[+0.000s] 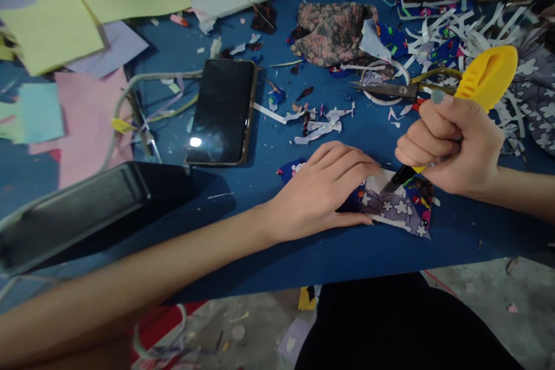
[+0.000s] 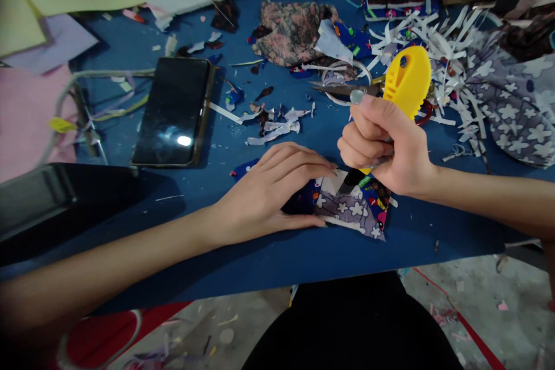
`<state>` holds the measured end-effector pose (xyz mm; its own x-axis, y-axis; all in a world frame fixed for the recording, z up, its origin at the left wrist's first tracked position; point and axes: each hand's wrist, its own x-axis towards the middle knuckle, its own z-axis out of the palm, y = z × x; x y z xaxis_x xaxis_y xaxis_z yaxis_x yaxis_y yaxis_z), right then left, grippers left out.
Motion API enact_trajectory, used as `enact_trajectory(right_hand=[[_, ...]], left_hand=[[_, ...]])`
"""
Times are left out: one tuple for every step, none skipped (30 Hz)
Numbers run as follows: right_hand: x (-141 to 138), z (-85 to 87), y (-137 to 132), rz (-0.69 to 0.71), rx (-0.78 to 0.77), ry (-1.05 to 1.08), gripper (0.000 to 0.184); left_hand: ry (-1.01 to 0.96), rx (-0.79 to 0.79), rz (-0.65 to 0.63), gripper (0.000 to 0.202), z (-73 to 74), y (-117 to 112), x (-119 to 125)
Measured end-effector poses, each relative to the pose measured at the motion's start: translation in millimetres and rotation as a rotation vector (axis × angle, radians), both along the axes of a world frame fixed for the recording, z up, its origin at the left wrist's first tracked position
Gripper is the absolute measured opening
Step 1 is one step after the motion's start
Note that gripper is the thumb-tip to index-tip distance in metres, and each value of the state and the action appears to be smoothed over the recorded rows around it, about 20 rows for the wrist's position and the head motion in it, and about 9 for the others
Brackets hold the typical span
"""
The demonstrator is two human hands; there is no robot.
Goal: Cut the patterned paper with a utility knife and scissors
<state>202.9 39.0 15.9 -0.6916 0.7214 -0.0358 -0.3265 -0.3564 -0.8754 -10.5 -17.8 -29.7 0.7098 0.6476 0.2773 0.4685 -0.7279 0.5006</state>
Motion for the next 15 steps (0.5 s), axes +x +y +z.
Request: enact_trajectory(right_hand=[[0.1,-0.2,-0.1,0.001,0.003,0.001,0.056],[0.3,-0.5,-0.2,-0.004,0.004,0.002,0.056],[0.4,-0.9,-0.2,-0.005,0.007,0.004,0.055],[0.5,-1.3,-0.1,-0.001,0.014,0.007,0.055],[0.6,-1.5,0.0,0.009,0.023,0.011,0.055],[0.5,-1.6,-0.1,0.014,0.027,0.012,0.054],[0.3,-1.4,-0.3,0.021,0.034,0.014,0.054],[0.0,-1.0,-0.7,0.022,0.035,0.013,0.054],[-0.4,-0.5,-1.2,0.018,0.029,0.007,0.054],[-0.9,0.2,-1.9,0.009,0.024,0.005,0.054],[-1.5,0.9,-2.5,-0.004,0.013,-0.002,0.054],[-1.9,1.5,-3.0,-0.010,0.008,-0.003,0.054],[-2.1,1.9,-3.4,-0.011,0.005,-0.006,0.054],[-2.1,2.0,-3.6,-0.011,-0.001,-0.011,0.054],[-1.9,2.0,-3.7,-0.004,0.000,-0.014,0.054]], left_hand=[[-0.002,0.002,0.001,0.055,-0.3,0.0,-0.1],[-0.001,0.001,0.002,0.055,-0.4,0.0,-0.1],[0.001,-0.003,0.004,0.055,-0.4,0.0,-0.1],[0.004,-0.008,0.005,0.055,-0.2,0.0,-0.1],[0.007,-0.012,0.006,0.055,0.0,0.0,-0.1],[0.009,-0.015,0.005,0.056,0.4,0.0,0.0],[0.011,-0.016,0.004,0.056,0.7,0.1,0.1],[0.011,-0.016,0.004,0.056,1.0,0.1,0.2],[0.010,-0.013,0.004,0.055,1.1,0.2,0.2],[0.008,-0.007,0.003,0.055,1.1,0.2,0.2],[0.005,-0.001,0.002,0.055,1.0,0.3,0.1],[0.003,0.005,0.001,0.055,0.8,0.4,0.1],[0.002,0.009,0.000,0.055,0.5,0.4,0.1],[0.001,0.014,-0.001,0.056,0.3,0.4,0.1],[0.002,0.018,-0.001,0.057,0.2,0.4,0.1]])
